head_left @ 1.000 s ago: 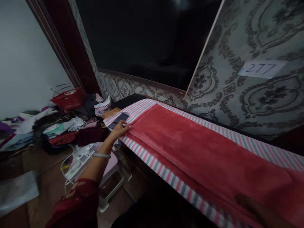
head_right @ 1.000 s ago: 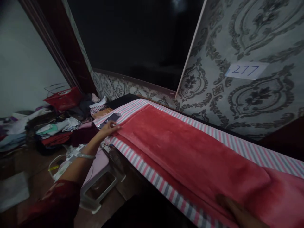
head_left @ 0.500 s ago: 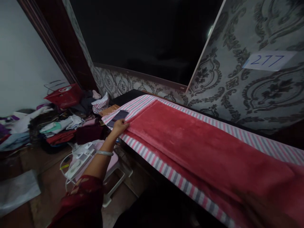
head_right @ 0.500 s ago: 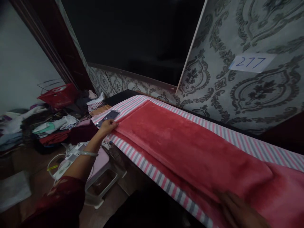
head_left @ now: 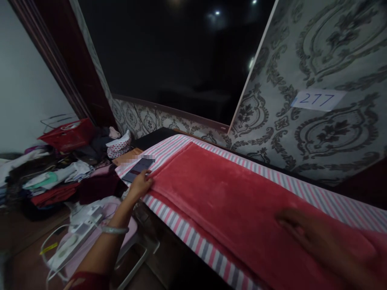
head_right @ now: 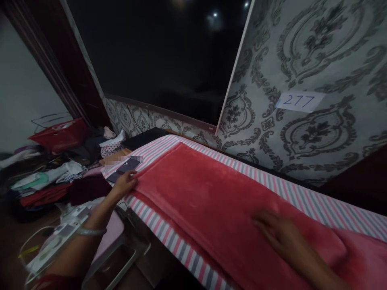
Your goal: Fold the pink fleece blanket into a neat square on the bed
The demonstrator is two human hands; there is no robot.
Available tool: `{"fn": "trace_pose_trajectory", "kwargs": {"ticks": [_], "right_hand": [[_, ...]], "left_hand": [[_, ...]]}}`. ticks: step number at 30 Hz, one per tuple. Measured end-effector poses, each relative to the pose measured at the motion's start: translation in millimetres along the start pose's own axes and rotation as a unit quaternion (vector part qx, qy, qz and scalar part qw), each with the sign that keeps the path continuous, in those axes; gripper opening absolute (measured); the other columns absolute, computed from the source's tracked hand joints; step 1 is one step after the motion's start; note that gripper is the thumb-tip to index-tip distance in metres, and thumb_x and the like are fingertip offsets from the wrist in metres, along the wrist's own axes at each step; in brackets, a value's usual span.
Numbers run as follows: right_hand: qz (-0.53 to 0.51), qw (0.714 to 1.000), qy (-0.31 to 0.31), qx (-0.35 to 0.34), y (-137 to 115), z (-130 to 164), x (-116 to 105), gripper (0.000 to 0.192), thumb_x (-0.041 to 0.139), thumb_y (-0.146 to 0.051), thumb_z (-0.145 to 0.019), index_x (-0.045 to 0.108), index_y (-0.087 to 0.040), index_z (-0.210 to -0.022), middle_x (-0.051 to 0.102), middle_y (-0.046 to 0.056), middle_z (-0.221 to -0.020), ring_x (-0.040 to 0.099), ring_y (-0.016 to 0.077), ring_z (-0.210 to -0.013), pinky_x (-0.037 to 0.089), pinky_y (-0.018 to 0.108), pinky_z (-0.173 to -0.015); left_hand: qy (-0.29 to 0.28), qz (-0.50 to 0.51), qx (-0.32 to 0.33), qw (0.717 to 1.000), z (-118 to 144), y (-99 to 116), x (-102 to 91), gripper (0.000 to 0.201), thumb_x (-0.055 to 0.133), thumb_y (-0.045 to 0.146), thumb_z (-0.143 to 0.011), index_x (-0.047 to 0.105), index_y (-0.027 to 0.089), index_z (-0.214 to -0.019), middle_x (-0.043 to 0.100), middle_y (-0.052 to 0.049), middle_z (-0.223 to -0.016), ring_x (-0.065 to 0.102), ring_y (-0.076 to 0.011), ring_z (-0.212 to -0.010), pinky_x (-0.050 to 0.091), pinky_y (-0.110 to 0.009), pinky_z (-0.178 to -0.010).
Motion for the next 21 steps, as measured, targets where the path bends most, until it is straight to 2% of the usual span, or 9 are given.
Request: {"fn": "trace_pose_trajectory", "kwargs": {"ticks": [3,5,9,12,15,18,21], "right_hand": [[-0.124,0.992,-0.008,-0.018,-10.9,-97.8,27.4,0.036,0.046,-0.043,-0.092,0.070,-0.022,-0.107,0.072,0.011,-0.111,0.069,0.0271,-0.101,0.057,0.042,-0.088],[-0.149,0.989,-0.007,-0.004,-21.8,-158.6,50.8,0.035,0.053,-0.036,-0.086,0.069,-0.020,-0.112,0.070,0.012,-0.115,0.066,0.0273,-0.107,0.053,0.043,-0.095],[-0.211,0.968,-0.068,0.115,-43.4,-252.3,99.4,0.043,0.058,-0.023,-0.082,0.064,-0.014,-0.124,0.064,0.015,-0.130,0.061,0.0254,-0.119,0.045,0.039,-0.105],[-0.233,0.953,-0.098,0.165,-56.8,-298.3,128.0,0.044,0.058,-0.024,-0.086,0.060,-0.010,-0.129,0.062,0.017,-0.133,0.060,0.0244,-0.120,0.044,0.034,-0.103],[-0.237,0.948,-0.119,0.176,-65.0,-330.8,152.5,0.042,0.060,-0.029,-0.088,0.061,-0.011,-0.126,0.068,0.015,-0.120,0.065,0.0228,-0.104,0.049,0.031,-0.090],[-0.253,0.939,-0.150,0.176,-72.4,-352.0,174.3,0.034,0.063,-0.036,-0.086,0.067,-0.014,-0.111,0.073,0.008,-0.099,0.066,0.0187,-0.084,0.049,0.025,-0.072],[-0.275,0.929,-0.185,0.163,-84.2,-363.3,191.7,0.029,0.067,-0.042,-0.083,0.069,-0.014,-0.090,0.071,0.004,-0.076,0.062,0.0160,-0.068,0.045,0.023,-0.061]], "left_hand": [[-0.011,-0.011,-0.007,1.000,-0.2,-3.3,1.5,0.048,0.051,0.031,-0.075,0.061,0.015,-0.119,0.071,-0.007,-0.086,0.068,-0.0257,-0.091,0.050,-0.031,-0.077],[-0.022,-0.020,-0.009,1.000,0.2,-4.0,1.3,0.053,0.051,0.040,-0.077,0.061,0.012,-0.121,0.072,-0.010,-0.093,0.069,-0.0281,-0.095,0.050,-0.033,-0.079],[-0.034,-0.035,-0.002,0.999,1.8,-3.4,1.4,0.058,0.049,0.055,-0.079,0.064,0.012,-0.113,0.073,-0.017,-0.105,0.069,-0.0327,-0.101,0.050,-0.036,-0.083],[-0.030,-0.048,-0.001,0.998,2.5,-4.3,3.3,0.046,0.041,0.053,-0.084,0.066,0.017,-0.101,0.075,-0.016,-0.100,0.070,-0.0323,-0.098,0.050,-0.036,-0.080],[-0.027,-0.051,-0.004,0.998,2.3,-6.0,5.1,0.037,0.036,0.047,-0.088,0.063,0.021,-0.091,0.075,-0.014,-0.096,0.070,-0.0306,-0.092,0.048,-0.036,-0.077],[-0.028,-0.080,-0.018,0.996,2.9,-7.9,7.1,0.028,0.041,0.045,-0.088,0.059,0.023,-0.088,0.075,-0.014,-0.092,0.071,-0.0304,-0.089,0.047,-0.035,-0.074],[-0.026,-0.117,-0.023,0.992,6.7,-8.0,10.3,0.020,0.046,0.042,-0.086,0.055,0.024,-0.091,0.074,-0.013,-0.090,0.071,-0.0302,-0.088,0.046,-0.034,-0.072]]}}
Point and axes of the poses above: each hand's wrist, its own z-axis away from the middle knuckle, its own x-axis out of the palm, y = z × x, the point moved 3 cm from there along -z, towards the middle knuckle
